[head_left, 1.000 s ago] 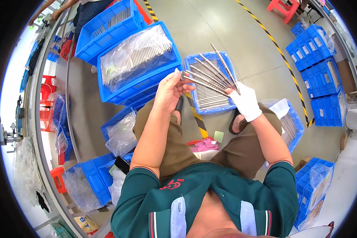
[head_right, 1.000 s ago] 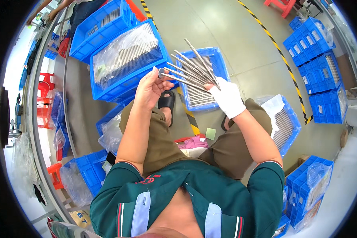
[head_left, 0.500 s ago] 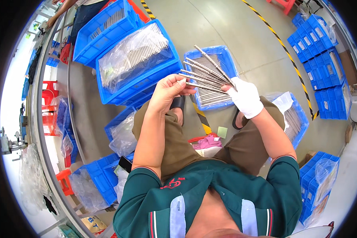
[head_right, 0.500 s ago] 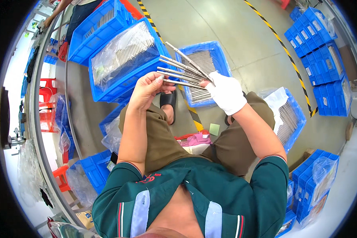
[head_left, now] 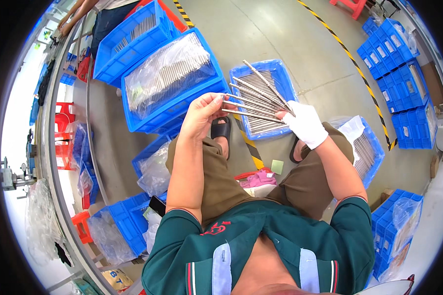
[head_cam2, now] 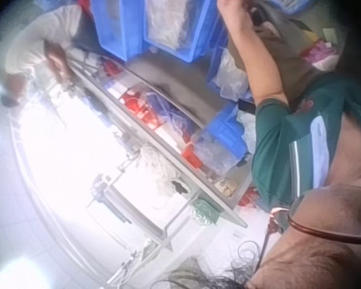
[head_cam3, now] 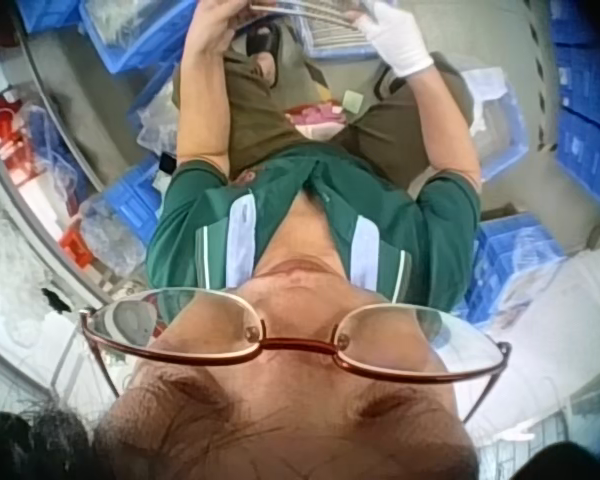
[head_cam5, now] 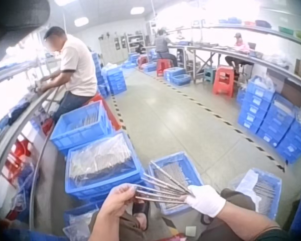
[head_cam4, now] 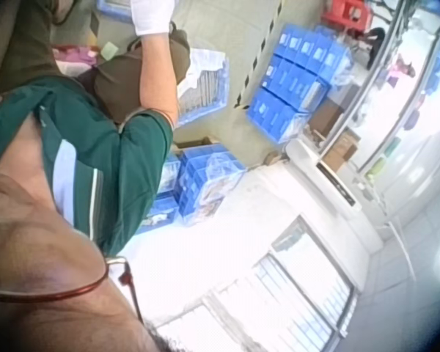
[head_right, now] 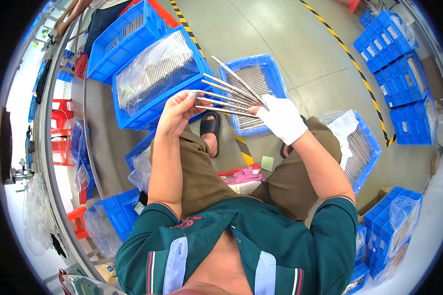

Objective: Inspecting and sorting metal rods or components at a fabrication floor workstation.

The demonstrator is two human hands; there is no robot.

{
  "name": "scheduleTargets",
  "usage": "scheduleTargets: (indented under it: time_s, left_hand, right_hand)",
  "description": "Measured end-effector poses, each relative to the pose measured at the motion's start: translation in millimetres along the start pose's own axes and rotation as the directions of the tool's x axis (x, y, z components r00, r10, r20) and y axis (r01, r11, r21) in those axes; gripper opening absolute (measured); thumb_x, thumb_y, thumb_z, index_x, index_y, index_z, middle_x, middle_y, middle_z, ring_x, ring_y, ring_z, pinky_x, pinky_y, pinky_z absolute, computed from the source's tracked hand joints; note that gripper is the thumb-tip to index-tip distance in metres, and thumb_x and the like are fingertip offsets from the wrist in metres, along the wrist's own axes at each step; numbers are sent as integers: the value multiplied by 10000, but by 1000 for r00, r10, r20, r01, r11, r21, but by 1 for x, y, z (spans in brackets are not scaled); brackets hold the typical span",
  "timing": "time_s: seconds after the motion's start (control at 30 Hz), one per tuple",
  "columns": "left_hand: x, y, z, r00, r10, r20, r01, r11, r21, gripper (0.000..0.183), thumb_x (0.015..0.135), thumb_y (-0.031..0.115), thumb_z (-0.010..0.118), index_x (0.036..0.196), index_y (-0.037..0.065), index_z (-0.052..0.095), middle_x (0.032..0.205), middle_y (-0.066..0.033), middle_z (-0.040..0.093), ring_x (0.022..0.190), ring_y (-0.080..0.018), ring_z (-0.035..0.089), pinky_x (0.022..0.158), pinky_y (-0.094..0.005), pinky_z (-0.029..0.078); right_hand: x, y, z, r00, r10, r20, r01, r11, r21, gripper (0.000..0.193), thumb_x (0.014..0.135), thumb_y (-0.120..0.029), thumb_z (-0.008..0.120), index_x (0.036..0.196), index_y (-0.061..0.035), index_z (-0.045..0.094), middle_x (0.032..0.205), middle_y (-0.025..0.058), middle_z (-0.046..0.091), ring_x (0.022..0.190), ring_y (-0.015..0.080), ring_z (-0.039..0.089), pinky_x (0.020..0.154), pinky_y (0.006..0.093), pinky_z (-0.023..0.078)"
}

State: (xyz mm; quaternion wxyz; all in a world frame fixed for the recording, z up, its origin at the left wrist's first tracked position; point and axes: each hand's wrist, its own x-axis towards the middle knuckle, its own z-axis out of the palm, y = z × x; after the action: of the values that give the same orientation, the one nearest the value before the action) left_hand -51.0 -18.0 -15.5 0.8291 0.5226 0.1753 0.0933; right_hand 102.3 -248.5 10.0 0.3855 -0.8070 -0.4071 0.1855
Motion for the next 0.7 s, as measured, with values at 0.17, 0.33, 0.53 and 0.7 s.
scheduleTargets:
  time_s: [0.17, 0.33, 0.53, 0.7]
  left_hand:
    - [2, 3, 2, 1000, 13, 7, -13, 999, 43, 238, 862, 188, 590, 1000, -5, 583, 934, -131, 641, 875, -221, 633, 813, -339, 489]
    - [4, 2, 3, 997, -47, 54, 42, 995, 90, 231, 837, 191, 625, 985, 17, 587, 916, -86, 650, 856, -170, 626, 720, -267, 447]
    - [-1, 6, 2, 998, -64, 20, 59, 983, 177, 238, 834, 227, 629, 976, 37, 602, 888, -59, 662, 825, -142, 627, 691, -246, 430]
    - [-2, 10, 2, 997, 6, -82, 5, 991, 131, 239, 847, 217, 611, 955, 4, 608, 888, -93, 656, 836, -159, 624, 793, -275, 443]
  right_hand:
    - [1, 0, -2, 999, -40, 13, 41, 998, -50, 241, 797, -228, 596, 800, 10, 557, 713, 211, 563, 649, 333, 548, 590, 358, 428]
    - [1, 1, 0, 996, 44, 78, -44, 999, 5, 260, 799, -243, 594, 872, 6, 589, 755, 199, 596, 682, 310, 578, 617, 352, 440]
    - [0, 0, 4, 990, 83, 114, -88, 995, 42, 301, 814, -316, 565, 892, -32, 629, 774, 176, 607, 723, 314, 592, 641, 372, 441]
    - [1, 1, 3, 979, 106, 172, -103, 994, -28, 310, 817, -321, 562, 902, -31, 627, 781, 180, 608, 732, 319, 590, 651, 372, 442]
